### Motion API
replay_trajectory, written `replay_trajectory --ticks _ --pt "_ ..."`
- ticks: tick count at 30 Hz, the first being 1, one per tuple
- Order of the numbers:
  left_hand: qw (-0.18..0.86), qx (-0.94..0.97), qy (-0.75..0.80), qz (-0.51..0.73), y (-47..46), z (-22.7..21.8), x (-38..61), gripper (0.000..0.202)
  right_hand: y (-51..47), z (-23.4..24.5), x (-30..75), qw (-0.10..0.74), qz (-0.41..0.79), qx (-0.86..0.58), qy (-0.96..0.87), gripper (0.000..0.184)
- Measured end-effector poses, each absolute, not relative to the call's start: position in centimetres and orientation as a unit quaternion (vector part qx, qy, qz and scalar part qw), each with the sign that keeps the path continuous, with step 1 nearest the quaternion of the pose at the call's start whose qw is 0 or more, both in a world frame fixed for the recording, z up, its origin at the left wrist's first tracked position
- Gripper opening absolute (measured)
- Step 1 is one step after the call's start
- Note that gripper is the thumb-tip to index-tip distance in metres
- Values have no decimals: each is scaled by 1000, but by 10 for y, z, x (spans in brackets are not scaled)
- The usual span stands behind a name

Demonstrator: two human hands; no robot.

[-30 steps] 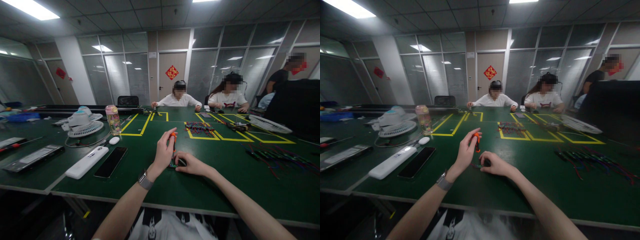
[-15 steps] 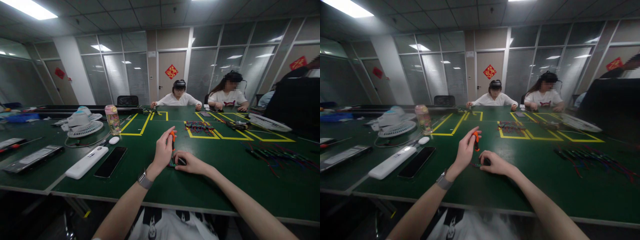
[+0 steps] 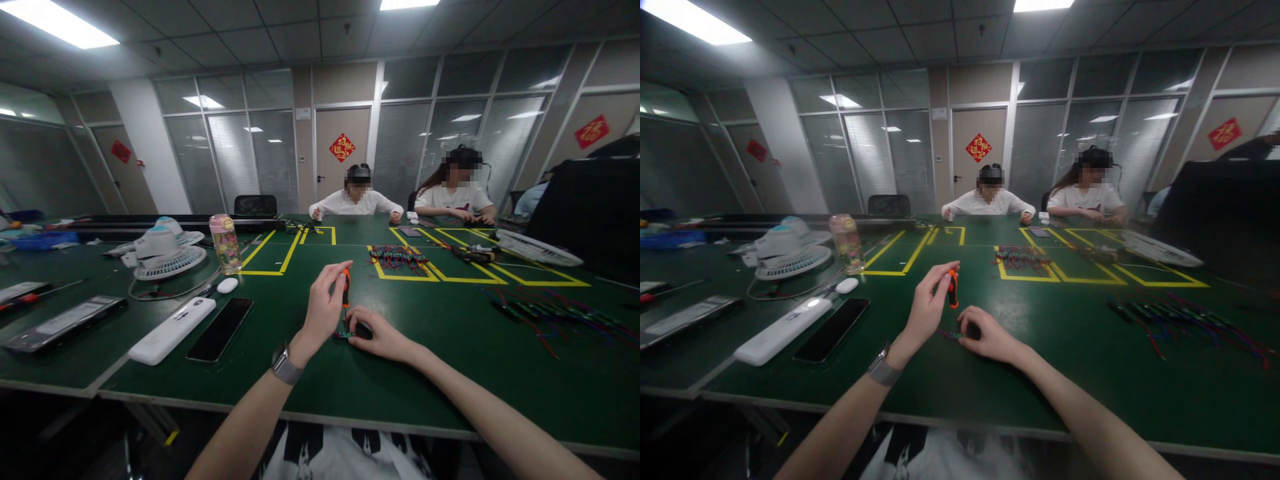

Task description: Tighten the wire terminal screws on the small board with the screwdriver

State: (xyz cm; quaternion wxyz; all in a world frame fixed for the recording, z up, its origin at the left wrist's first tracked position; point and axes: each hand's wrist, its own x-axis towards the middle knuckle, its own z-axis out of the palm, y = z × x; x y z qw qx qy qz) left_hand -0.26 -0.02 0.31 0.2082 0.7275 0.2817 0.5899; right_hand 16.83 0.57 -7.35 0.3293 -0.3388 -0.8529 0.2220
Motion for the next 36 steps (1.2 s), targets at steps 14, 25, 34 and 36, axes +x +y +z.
replay_trajectory --ticks 14,25,34,36 --pt "218 790 304 486 9 31 -36 23 5 -84 169 345 226 -350 -841 15" --pt "288 748 261 538 29 10 -21 33 2 -78 165 342 224 -361 -838 13" --pt "456 687 212 525 22 8 -19 34 5 -76 163 350 255 -369 -822 12" --pt "404 697 238 543 20 7 -18 28 6 -77 162 354 260 -373 -817 13"
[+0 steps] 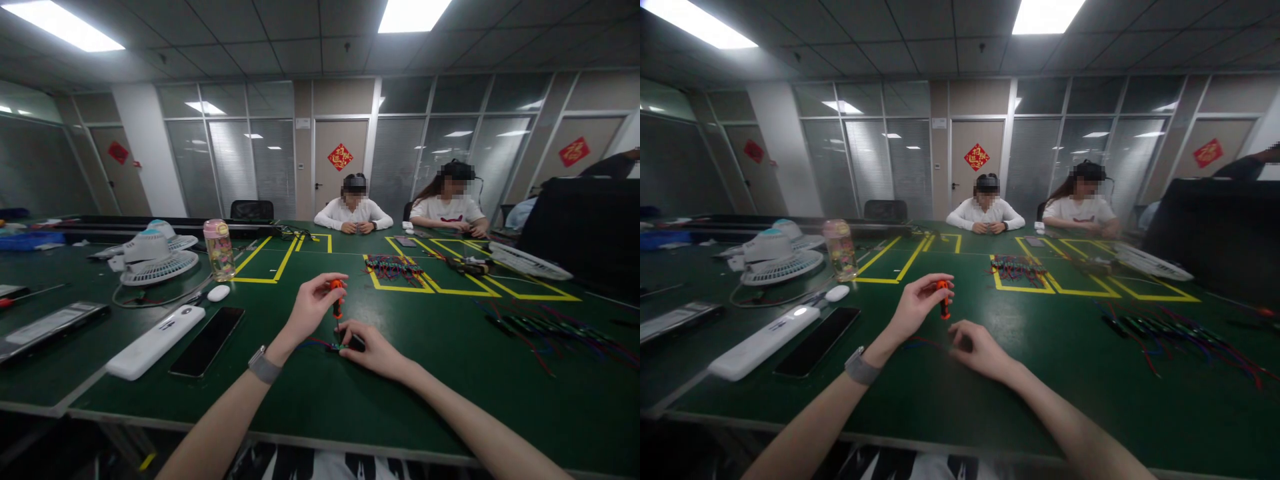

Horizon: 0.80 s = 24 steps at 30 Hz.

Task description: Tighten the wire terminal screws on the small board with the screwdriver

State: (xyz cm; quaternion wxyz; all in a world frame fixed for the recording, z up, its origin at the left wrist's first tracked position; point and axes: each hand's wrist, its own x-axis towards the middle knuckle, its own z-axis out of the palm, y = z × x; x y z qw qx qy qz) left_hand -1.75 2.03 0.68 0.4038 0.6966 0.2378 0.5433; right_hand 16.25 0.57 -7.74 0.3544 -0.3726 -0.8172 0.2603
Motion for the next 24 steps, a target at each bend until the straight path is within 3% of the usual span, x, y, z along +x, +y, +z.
replay_trajectory --ticks 5,12,19,24 --pt "254 738 274 561 17 2 -18 25 7 -80 162 356 253 -376 -817 11" --pt "419 698 220 537 22 4 -21 37 6 -78 161 351 248 -368 -824 11" --pt "362 709 239 556 21 3 -20 27 6 -80 161 352 243 -371 -824 11" --pt "409 695 211 552 22 3 -21 33 6 -81 161 356 241 -369 -824 11"
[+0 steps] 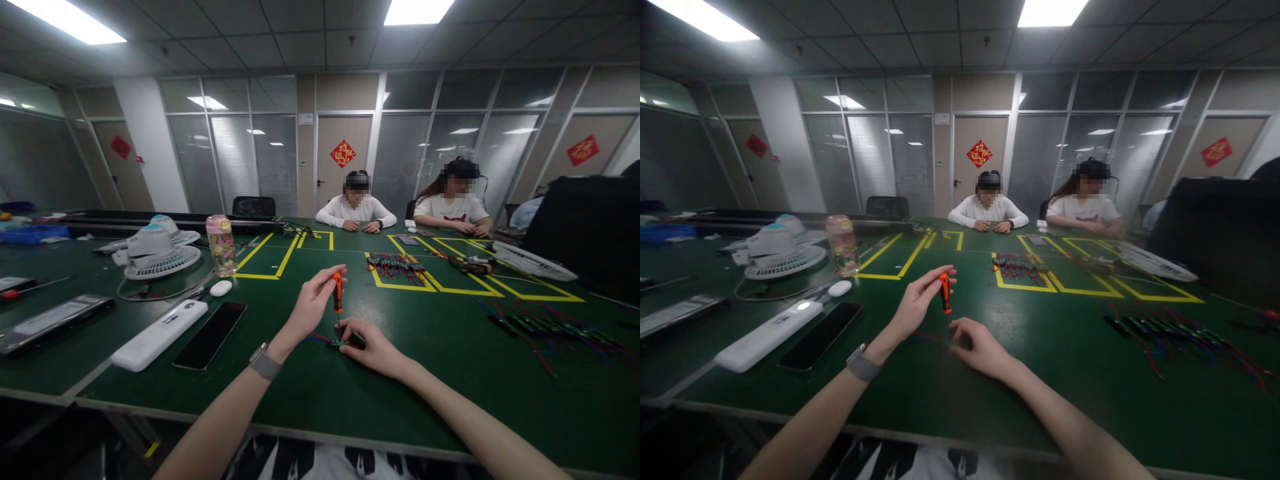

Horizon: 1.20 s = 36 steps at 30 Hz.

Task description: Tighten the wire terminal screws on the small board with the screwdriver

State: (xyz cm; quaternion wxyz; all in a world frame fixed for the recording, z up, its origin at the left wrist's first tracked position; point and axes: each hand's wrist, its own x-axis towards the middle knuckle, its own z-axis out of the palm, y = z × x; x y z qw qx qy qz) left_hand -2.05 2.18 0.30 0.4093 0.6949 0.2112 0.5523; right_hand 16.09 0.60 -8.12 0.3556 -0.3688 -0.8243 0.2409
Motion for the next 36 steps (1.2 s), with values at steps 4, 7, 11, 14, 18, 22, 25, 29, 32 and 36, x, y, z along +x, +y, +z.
replay_trajectory --ticks 4,7,11,14,18,22,25,29,32,36 --pt "435 678 219 551 21 5 -22 34 6 -82 162 355 240 -370 -824 11" --pt "391 692 237 559 19 6 -21 28 6 -83 162 352 238 -376 -824 10" --pt "345 705 249 567 17 6 -19 23 5 -81 161 350 235 -381 -823 12" --pt "351 708 236 566 18 6 -18 28 5 -80 160 349 234 -382 -823 12" --pt "389 702 222 553 20 5 -20 33 4 -80 160 354 235 -373 -825 12" --pt "339 705 252 570 22 3 -23 26 4 -80 161 348 239 -379 -823 12" --pt "319 709 256 574 22 3 -24 25 4 -81 161 346 239 -379 -825 11" --pt "376 709 231 550 20 5 -22 33 5 -81 162 345 229 -375 -829 10" --pt "349 712 254 554 20 4 -22 33 4 -81 161 347 221 -379 -829 12" --pt "235 730 285 576 18 4 -23 25 4 -81 161 348 218 -382 -828 13"
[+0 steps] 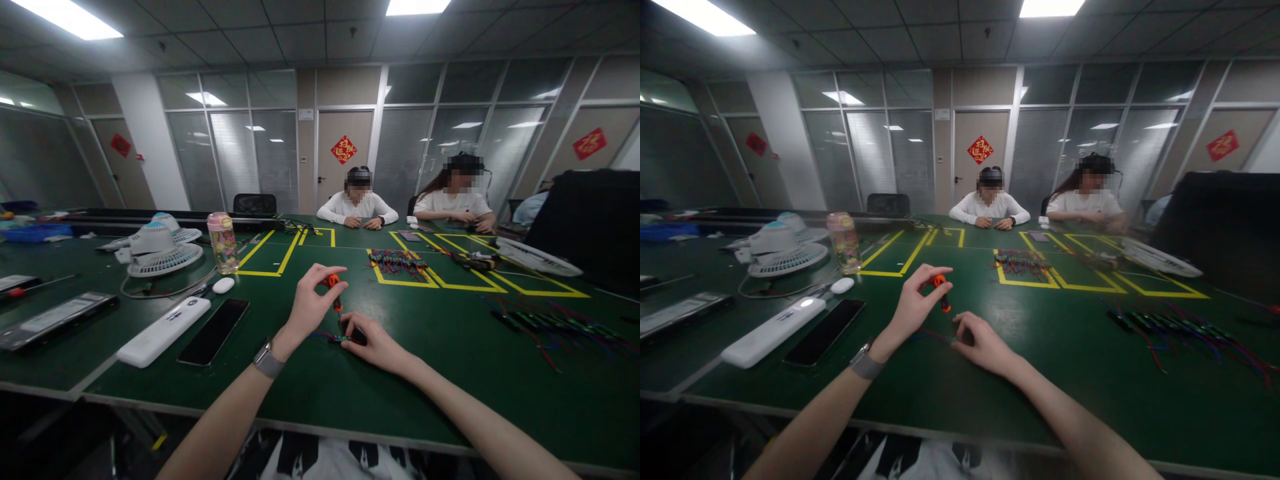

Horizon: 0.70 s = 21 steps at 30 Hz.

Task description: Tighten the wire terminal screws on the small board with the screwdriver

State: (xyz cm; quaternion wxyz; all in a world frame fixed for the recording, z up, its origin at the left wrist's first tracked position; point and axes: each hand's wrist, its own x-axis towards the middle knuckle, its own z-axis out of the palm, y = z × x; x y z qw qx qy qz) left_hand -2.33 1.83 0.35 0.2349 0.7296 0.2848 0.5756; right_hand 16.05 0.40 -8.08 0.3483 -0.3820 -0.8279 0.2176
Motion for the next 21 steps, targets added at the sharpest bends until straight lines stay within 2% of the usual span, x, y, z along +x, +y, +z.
replay_trajectory --ticks 2,7,13,19,21 --pt "256 735 269 567 17 4 -24 27 4 -79 161 346 216 -382 -829 12" --pt "395 709 221 541 18 6 -24 34 3 -75 164 329 229 -368 -839 12" --pt "318 715 256 568 19 4 -24 26 6 -79 167 349 227 -371 -830 11" --pt "400 711 224 533 16 7 -25 36 9 -77 158 360 235 -388 -815 14" --pt "382 710 237 543 17 6 -25 33 11 -76 155 360 234 -390 -815 15"
